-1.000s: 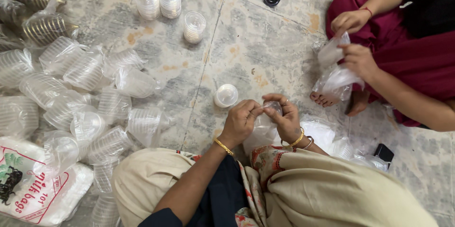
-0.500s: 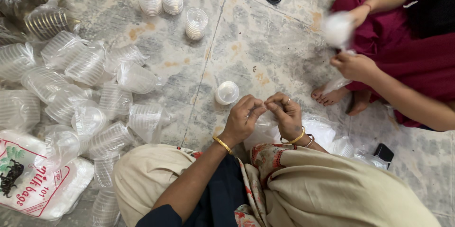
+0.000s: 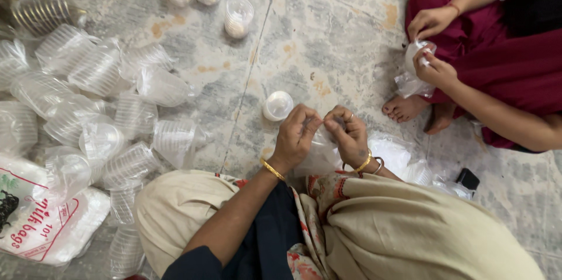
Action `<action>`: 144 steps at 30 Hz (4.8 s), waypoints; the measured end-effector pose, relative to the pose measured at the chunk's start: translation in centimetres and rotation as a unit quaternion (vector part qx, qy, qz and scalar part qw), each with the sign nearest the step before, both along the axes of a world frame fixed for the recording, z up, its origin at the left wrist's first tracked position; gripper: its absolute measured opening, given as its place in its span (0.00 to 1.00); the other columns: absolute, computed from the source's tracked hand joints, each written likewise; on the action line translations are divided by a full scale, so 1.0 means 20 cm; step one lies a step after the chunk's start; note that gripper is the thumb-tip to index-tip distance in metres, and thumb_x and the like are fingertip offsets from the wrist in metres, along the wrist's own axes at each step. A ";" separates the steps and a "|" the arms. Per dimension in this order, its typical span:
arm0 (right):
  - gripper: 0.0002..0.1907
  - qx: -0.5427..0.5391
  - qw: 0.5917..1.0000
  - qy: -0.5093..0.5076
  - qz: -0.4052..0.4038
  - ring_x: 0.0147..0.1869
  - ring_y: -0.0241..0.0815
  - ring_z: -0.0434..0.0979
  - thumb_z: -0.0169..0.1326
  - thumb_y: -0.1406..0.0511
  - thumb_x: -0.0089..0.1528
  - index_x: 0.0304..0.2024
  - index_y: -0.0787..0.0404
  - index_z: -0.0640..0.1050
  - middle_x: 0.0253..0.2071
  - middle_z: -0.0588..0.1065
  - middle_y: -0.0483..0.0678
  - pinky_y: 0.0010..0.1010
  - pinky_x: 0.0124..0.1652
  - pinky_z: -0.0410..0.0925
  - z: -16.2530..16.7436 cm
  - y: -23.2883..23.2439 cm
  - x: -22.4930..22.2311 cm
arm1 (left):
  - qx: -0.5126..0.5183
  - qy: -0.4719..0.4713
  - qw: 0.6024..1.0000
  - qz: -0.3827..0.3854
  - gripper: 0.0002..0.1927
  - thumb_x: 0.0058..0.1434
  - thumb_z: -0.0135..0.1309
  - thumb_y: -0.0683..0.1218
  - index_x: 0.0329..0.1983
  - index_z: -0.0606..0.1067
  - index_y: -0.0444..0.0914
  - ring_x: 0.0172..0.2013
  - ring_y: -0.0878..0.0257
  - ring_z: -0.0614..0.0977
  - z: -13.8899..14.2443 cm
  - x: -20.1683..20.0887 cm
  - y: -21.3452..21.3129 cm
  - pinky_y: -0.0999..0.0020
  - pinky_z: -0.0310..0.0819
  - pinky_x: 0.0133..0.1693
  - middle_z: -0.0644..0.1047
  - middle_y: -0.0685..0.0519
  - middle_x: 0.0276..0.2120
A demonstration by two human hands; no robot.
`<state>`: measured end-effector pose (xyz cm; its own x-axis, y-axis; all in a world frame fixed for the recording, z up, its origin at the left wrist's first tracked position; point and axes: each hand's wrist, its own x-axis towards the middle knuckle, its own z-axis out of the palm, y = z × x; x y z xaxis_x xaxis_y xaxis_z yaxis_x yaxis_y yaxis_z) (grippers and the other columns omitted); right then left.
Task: The person sits on the floor and packs plastic cups into clear plastic bags, gathering cups a few at a time, inserting them into a bag, and twisting and tying the bag closed. They place finished bags aside and reach for more loose cups from the pile as they repeat the process.
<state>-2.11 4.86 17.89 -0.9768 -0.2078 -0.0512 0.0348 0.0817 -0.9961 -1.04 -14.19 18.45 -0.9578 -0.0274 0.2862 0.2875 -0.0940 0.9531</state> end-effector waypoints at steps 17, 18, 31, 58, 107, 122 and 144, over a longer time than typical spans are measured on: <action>0.16 -0.040 0.997 0.052 -0.040 0.37 0.28 0.58 0.50 0.59 0.75 0.34 0.60 0.70 0.35 0.64 0.38 0.22 0.39 0.57 0.02 -0.07 0.00 | 0.388 -0.134 0.894 -0.182 0.06 0.73 0.56 0.41 0.46 0.70 0.37 0.38 0.70 0.75 -0.23 0.04 0.08 0.73 0.71 0.44 0.75 0.55 0.37; 0.15 -0.057 0.996 0.035 -0.054 0.37 0.28 0.59 0.51 0.59 0.74 0.34 0.60 0.71 0.35 0.65 0.38 0.21 0.38 0.57 0.03 -0.07 -0.01 | 0.391 -0.129 0.894 -0.176 0.08 0.75 0.58 0.39 0.46 0.69 0.37 0.36 0.71 0.75 -0.24 0.03 0.08 0.73 0.71 0.41 0.74 0.56 0.35; 0.08 -0.023 0.997 0.063 -0.037 0.45 0.30 0.69 0.61 0.73 0.68 0.44 0.62 0.73 0.41 0.73 0.46 0.23 0.49 0.64 0.04 -0.04 0.04 | 0.159 -0.136 0.975 -0.075 0.09 0.74 0.54 0.45 0.38 0.75 0.35 0.31 0.74 0.71 -0.19 0.02 0.04 0.77 0.68 0.36 0.73 0.59 0.29; 0.13 -0.081 0.996 0.000 -0.030 0.41 0.27 0.57 0.48 0.59 0.75 0.38 0.58 0.71 0.44 0.67 0.38 0.19 0.44 0.56 0.02 -0.11 0.03 | 0.415 -0.137 0.891 -0.118 0.15 0.70 0.55 0.55 0.40 0.71 0.39 0.38 0.75 0.71 -0.26 0.02 0.10 0.78 0.66 0.45 0.73 0.61 0.36; 0.19 0.213 0.975 -0.056 0.020 0.45 0.46 0.82 0.55 0.62 0.63 0.53 0.62 0.72 0.43 0.81 0.55 0.37 0.45 0.74 -0.67 -0.11 -0.22 | -0.324 -0.138 0.919 0.175 0.12 0.65 0.47 0.46 0.41 0.79 0.35 0.42 0.37 0.78 -0.88 -0.23 0.04 0.50 0.72 0.46 0.78 0.35 0.36; 0.07 -0.032 0.989 -0.120 0.080 0.32 0.25 0.69 0.54 0.65 0.72 0.43 0.61 0.80 0.31 0.73 0.38 0.23 0.31 0.65 -0.54 0.14 -0.41 | 0.151 -0.279 0.915 -0.250 0.08 0.73 0.52 0.44 0.45 0.79 0.36 0.38 0.72 0.77 -0.67 -0.25 0.04 0.73 0.72 0.42 0.80 0.58 0.37; 0.03 0.543 0.785 0.286 0.082 0.27 0.50 0.74 0.53 0.65 0.66 0.38 0.53 0.78 0.39 0.74 0.50 0.42 0.26 0.66 0.03 0.06 -0.16 | -0.468 0.053 0.875 0.115 0.09 0.58 0.55 0.36 0.40 0.74 0.39 0.41 0.51 0.77 -0.19 -0.11 -0.20 0.57 0.71 0.43 0.73 0.49 0.35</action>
<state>-5.37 5.99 18.43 -0.8694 -0.4704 0.1513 -0.4923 0.8505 -0.1851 -3.26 -18.28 14.66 -0.9248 0.0773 0.3726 0.2870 0.7846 0.5496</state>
